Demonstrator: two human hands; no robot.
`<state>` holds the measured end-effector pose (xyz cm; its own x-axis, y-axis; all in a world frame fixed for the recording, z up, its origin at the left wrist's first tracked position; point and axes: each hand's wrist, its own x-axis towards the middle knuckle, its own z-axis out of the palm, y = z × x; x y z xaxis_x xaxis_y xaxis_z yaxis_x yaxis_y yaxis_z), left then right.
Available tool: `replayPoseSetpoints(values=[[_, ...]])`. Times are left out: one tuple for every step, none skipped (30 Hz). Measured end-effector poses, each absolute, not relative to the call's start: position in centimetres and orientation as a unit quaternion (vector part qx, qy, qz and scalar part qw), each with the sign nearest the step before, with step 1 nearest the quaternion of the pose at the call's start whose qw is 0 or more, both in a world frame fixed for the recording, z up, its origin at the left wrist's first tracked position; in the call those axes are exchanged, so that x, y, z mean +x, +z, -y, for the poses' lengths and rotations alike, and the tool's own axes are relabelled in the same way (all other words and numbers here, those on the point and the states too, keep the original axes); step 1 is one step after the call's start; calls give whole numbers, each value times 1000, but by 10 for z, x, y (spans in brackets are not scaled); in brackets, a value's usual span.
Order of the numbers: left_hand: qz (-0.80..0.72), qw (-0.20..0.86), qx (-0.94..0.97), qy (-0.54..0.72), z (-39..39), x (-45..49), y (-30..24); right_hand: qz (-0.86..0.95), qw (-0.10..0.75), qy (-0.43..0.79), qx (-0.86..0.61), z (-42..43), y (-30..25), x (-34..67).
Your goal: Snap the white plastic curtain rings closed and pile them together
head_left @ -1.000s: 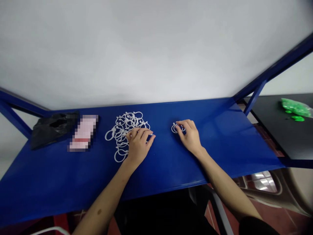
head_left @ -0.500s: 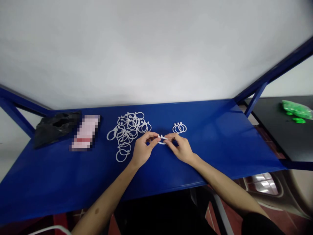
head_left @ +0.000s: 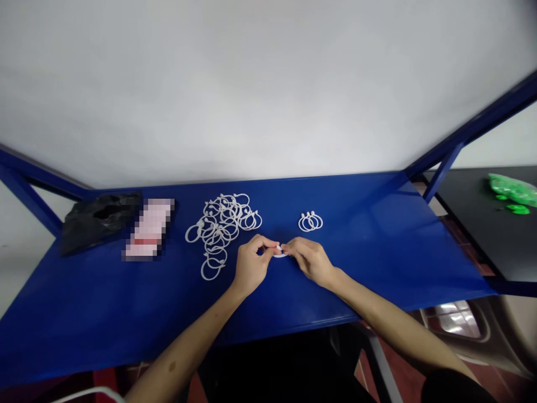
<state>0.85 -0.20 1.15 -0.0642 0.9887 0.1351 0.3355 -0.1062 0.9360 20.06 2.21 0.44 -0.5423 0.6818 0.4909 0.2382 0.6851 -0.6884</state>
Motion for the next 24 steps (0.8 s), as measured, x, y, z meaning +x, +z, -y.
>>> replayPoseSetpoints(values=[[-564, 347, 593, 458, 2, 9, 12, 836, 383, 280, -278, -22, 5, 200], [-561, 338, 603, 456, 1, 9, 13, 838, 374, 277, -283, -22, 5, 200], [-555, 326, 617, 452, 0, 8, 14, 839, 369, 273, -292, -23, 7, 199], [-546, 308, 638, 448, -2, 7, 16, 839, 364, 266, -305, -24, 8, 198], [-536, 280, 664, 440, -4, 6, 18, 838, 361, 251, -323, -25, 10, 197], [-531, 239, 690, 430, -6, 3, 19, 835, 361, 229, -347, -27, 12, 198], [-535, 186, 711, 416, -9, -1, 20, 829, 365, 200, -375, -30, 13, 199], [-549, 126, 724, 397, -11, -5, 19, 818, 370, 169, -407, -34, 15, 202], [-572, 65, 727, 373, -14, -10, 18, 803, 375, 141, -441, -38, 16, 206], [-599, 11, 722, 346, -16, -15, 17, 785, 379, 118, -475, -43, 17, 211], [-623, -32, 714, 317, -18, -20, 14, 768, 378, 104, -506, -48, 16, 217], [-638, -61, 711, 290, -20, -24, 12, 755, 371, 97, -532, -53, 16, 224], [-645, -77, 712, 267, -21, -28, 9, 746, 362, 93, -551, -58, 15, 230], [-647, -86, 715, 250, -21, -30, 7, 740, 352, 89, -566, -61, 14, 236], [-646, -88, 719, 240, -21, -31, 5, 736, 345, 82, -577, -64, 14, 240], [-644, -89, 722, 238, -21, -32, 5, 733, 342, 77, -583, -66, 13, 243], [-642, -88, 723, 241, -20, -31, 5, 732, 342, 72, -584, -66, 14, 244], [-638, -87, 723, 249, -19, -29, 6, 734, 346, 70, -580, -65, 14, 243], [-632, -85, 725, 260, -18, -27, 8, 738, 353, 75, -571, -63, 16, 240], [-622, -83, 729, 274, -16, -24, 10, 744, 360, 87, -555, -60, 17, 236], [-607, -81, 737, 287, -14, -21, 12, 754, 366, 106, -536, -56, 19, 232], [-586, -82, 748, 299, -11, -18, 14, 765, 367, 132, -512, -51, 21, 227], [-563, -84, 762, 308, -8, -14, 16, 777, 362, 164, -487, -47, 22, 222], [-537, -90, 777, 315, -5, -10, 18, 789, 354, 200, -461, -42, 23, 217]])
